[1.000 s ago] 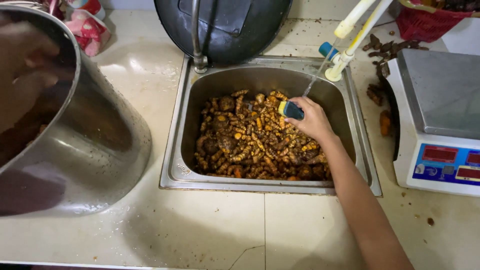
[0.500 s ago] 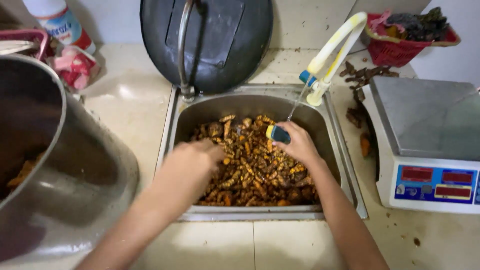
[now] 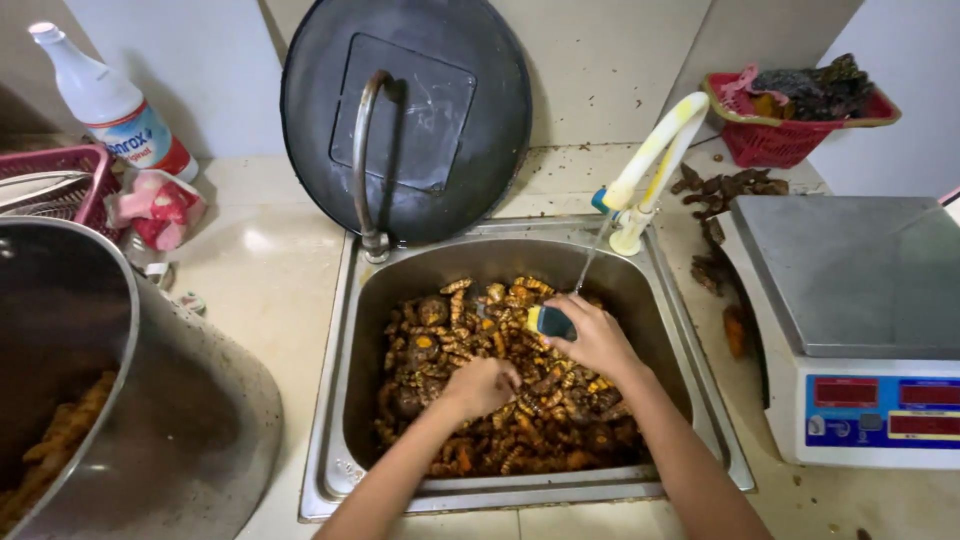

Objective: Scrubbing and washing turmeric roots in a kitchen sink using a sponge and running water.

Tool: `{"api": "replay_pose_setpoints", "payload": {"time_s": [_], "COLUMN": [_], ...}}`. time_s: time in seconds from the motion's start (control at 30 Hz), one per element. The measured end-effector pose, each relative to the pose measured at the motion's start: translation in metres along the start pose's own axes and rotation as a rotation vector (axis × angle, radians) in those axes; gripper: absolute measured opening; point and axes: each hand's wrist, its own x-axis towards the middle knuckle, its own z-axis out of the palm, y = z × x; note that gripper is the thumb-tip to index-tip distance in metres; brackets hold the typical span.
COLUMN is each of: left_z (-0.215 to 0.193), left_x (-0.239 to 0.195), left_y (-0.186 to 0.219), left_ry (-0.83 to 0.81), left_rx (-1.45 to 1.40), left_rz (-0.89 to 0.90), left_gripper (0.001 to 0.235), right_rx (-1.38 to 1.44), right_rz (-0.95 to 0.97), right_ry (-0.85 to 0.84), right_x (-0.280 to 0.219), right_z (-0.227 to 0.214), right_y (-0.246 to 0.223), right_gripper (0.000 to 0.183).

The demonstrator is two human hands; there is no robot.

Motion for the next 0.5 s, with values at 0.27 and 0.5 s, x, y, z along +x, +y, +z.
{"api": "replay_pose_setpoints", "payload": {"time_s": [0.27, 0.5], "left_z": [0.050, 0.038], "left_x": [0.049, 0.008], "left_y": [-0.023, 0.061], "left_ry": [0.015, -0.256], "left_rx": [0.083, 0.723], "left_rz": [-0.063, -0.142], "left_gripper": [0.026, 0.092], "right_rx": [0.110, 0.283], "right_rz": [-0.071, -0.052], "right_ry": [0.237, 0.544], "right_x": [0.001, 0.007], "right_z": [0.016, 0.006], "right_y": [0.022, 0.018], "right_gripper": [0.061, 0.050]}}
